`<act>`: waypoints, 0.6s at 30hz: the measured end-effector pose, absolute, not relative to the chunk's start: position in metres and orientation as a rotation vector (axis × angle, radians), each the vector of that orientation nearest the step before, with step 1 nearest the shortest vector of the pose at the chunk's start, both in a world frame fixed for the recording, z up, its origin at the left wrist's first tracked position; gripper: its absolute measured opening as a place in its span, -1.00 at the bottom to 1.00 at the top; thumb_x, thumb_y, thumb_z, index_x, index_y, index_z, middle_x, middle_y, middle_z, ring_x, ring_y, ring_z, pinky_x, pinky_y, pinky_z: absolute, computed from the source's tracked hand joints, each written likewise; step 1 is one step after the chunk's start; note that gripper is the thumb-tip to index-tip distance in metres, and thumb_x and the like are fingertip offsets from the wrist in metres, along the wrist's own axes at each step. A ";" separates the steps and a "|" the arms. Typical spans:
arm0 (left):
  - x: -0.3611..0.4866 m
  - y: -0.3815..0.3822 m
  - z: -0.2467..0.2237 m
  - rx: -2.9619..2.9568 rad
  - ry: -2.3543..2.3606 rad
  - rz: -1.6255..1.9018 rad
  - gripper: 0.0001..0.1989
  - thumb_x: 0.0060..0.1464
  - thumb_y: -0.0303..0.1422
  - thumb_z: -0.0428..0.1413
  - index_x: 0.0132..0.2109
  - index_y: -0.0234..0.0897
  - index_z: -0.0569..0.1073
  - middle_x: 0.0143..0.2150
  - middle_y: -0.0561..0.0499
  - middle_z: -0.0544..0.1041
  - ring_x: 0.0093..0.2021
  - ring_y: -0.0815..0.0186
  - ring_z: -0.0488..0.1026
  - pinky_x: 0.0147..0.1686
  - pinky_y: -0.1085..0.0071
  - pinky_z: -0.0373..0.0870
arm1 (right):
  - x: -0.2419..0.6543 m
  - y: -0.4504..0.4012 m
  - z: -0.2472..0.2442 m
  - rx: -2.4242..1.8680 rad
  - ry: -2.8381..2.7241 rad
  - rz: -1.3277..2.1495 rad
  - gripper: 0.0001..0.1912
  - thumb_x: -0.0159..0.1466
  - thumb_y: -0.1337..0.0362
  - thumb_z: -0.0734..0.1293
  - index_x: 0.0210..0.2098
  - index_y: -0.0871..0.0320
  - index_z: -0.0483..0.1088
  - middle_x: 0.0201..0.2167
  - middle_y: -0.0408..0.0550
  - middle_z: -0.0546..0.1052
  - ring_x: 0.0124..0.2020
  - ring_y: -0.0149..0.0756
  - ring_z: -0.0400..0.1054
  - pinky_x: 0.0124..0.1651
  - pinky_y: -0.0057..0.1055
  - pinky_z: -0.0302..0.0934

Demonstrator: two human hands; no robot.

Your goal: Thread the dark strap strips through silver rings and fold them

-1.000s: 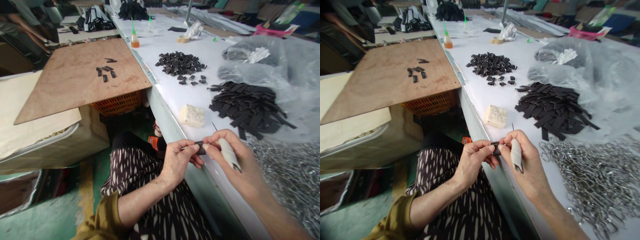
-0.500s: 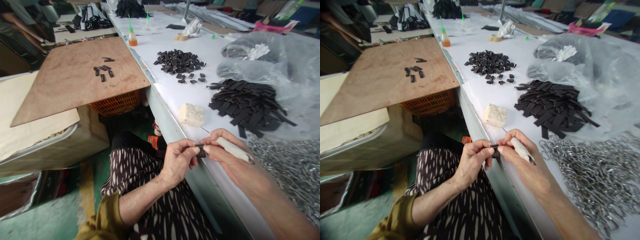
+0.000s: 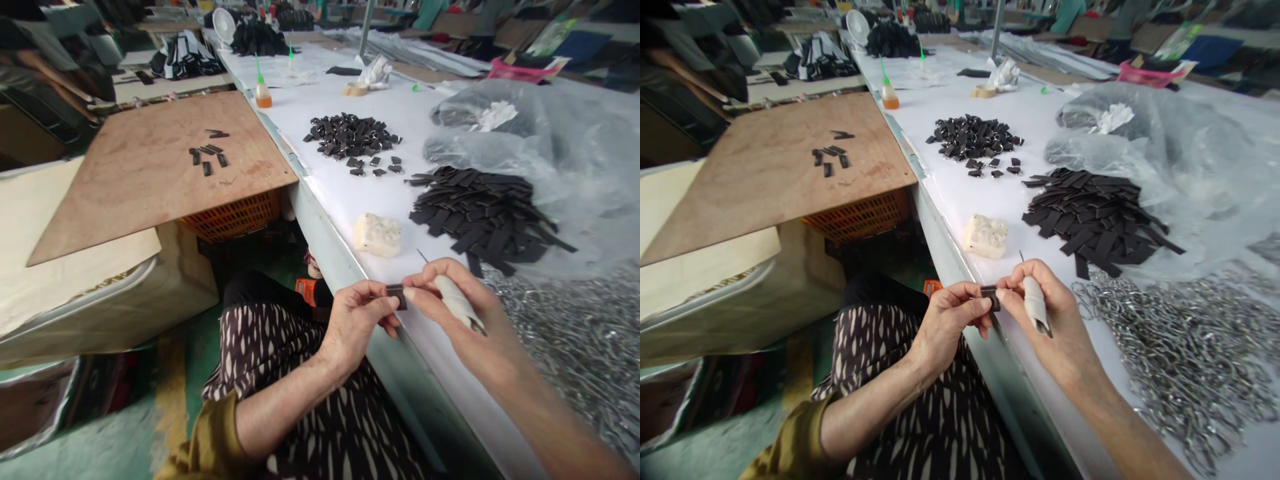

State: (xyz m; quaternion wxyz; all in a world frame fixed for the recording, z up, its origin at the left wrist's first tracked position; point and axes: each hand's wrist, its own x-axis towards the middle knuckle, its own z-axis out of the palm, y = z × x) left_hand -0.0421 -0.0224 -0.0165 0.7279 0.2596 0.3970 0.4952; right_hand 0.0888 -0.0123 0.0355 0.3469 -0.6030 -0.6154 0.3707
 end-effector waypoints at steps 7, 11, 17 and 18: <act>-0.049 -0.020 -0.017 0.653 0.957 0.926 -0.80 -0.24 -0.32 0.23 -0.48 -0.38 0.43 -0.65 0.07 0.35 -0.67 0.47 0.25 -0.67 0.53 0.16 | 0.123 -0.018 0.055 -1.732 -1.709 0.626 -0.82 0.13 0.11 0.28 -0.47 0.06 0.23 -0.68 -0.25 0.29 -0.66 -0.44 0.13 -0.63 -0.49 0.03; -0.057 -0.001 -0.001 0.809 0.974 0.956 -0.85 -0.16 -0.37 0.20 -0.49 -0.41 0.45 -0.68 0.07 0.35 -0.69 0.50 0.23 -0.64 0.54 0.19 | 0.153 -0.026 0.056 -1.853 -1.676 0.403 -0.79 0.13 0.08 0.26 -0.49 0.04 0.21 -0.69 -0.23 0.28 -0.69 -0.40 0.10 -0.63 -0.43 0.01; -0.059 0.088 0.036 0.744 0.836 1.206 -0.91 -0.16 -0.58 0.15 -0.43 -0.42 0.37 -0.56 0.03 0.43 -0.54 0.40 0.43 -0.39 0.44 0.42 | 0.195 -0.036 0.036 -1.970 -1.618 0.357 -0.82 0.12 0.06 0.28 -0.44 0.00 0.24 -0.72 -0.25 0.26 -0.68 -0.38 0.11 -0.60 -0.41 0.01; -0.056 0.100 0.040 0.665 0.823 1.306 -0.88 -0.17 -0.62 0.13 -0.42 -0.41 0.35 -0.53 0.02 0.44 -0.45 0.36 0.48 -0.30 0.42 0.43 | 0.198 -0.038 0.032 -1.975 -1.622 0.382 -0.84 0.13 0.08 0.28 -0.42 0.00 0.26 -0.73 -0.26 0.26 -0.68 -0.38 0.11 -0.59 -0.42 0.01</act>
